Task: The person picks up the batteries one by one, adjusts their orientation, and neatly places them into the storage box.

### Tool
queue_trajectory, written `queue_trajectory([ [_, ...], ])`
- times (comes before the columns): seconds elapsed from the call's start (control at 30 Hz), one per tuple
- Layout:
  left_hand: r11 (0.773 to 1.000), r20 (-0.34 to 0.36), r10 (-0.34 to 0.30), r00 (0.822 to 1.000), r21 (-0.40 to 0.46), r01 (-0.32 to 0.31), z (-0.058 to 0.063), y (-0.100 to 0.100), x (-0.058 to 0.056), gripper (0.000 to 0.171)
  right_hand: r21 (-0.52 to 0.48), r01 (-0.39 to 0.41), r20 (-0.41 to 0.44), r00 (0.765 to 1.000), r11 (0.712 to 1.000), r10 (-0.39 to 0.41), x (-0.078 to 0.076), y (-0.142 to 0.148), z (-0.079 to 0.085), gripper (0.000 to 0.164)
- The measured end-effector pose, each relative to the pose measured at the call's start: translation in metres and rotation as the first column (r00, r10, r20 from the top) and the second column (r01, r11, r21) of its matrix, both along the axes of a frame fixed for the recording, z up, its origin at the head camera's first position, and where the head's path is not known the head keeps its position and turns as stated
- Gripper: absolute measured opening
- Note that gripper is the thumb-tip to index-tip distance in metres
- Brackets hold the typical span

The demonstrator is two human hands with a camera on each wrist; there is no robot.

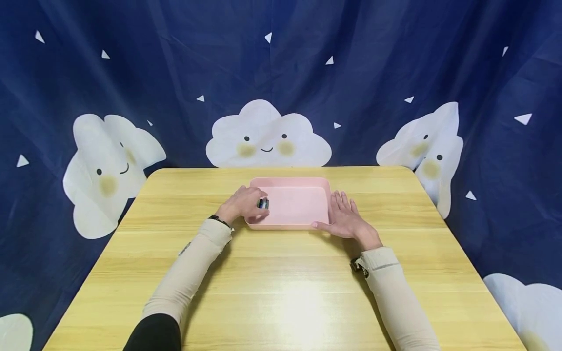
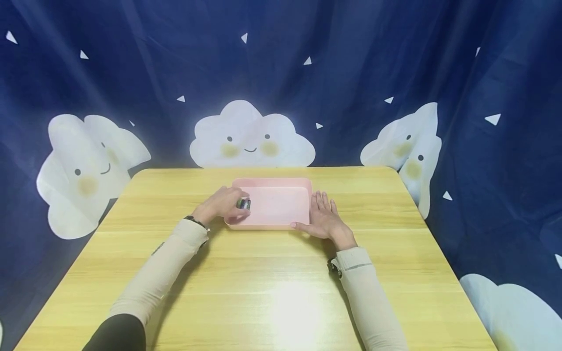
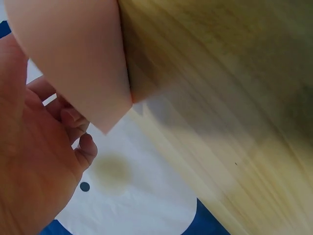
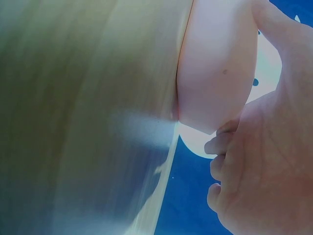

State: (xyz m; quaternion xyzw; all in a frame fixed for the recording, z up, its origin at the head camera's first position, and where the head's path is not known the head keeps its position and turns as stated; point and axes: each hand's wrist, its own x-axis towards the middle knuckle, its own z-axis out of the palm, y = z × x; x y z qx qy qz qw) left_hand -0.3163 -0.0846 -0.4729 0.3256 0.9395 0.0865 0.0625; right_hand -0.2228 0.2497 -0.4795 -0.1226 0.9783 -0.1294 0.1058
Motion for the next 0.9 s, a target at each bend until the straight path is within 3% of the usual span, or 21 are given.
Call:
queue_trajectory([
  [0.1,0.997,0.015,0.040,0.999,0.061,-0.041,0.002,-0.006,0.000,0.060,-0.002,0.001,0.000,1.000,1.000,-0.001,-0.001,0.000,0.000,0.121],
  [0.3,0.978,0.020,0.119,0.993,0.170,-0.121,0.014,-0.027,0.006,0.053,-0.013,0.007,0.004,1.000,1.000,-0.006,-0.001,0.001,0.001,0.121],
  [0.5,0.966,-0.026,0.176,0.984,0.195,-0.168,0.030,-0.054,0.016,0.047,-0.009,0.008,0.002,1.000,1.000,-0.008,-0.001,0.003,-0.001,0.122],
  [0.73,0.939,-0.032,0.270,0.962,0.231,-0.256,0.047,-0.090,0.039,0.046,-0.015,0.010,0.001,1.000,1.000,-0.010,-0.001,0.002,-0.001,0.123],
  [0.9,0.922,-0.043,0.322,0.946,0.240,-0.303,0.046,-0.119,0.058,0.045,-0.008,0.004,0.006,1.000,1.000,-0.004,-0.002,0.001,-0.001,0.123],
])
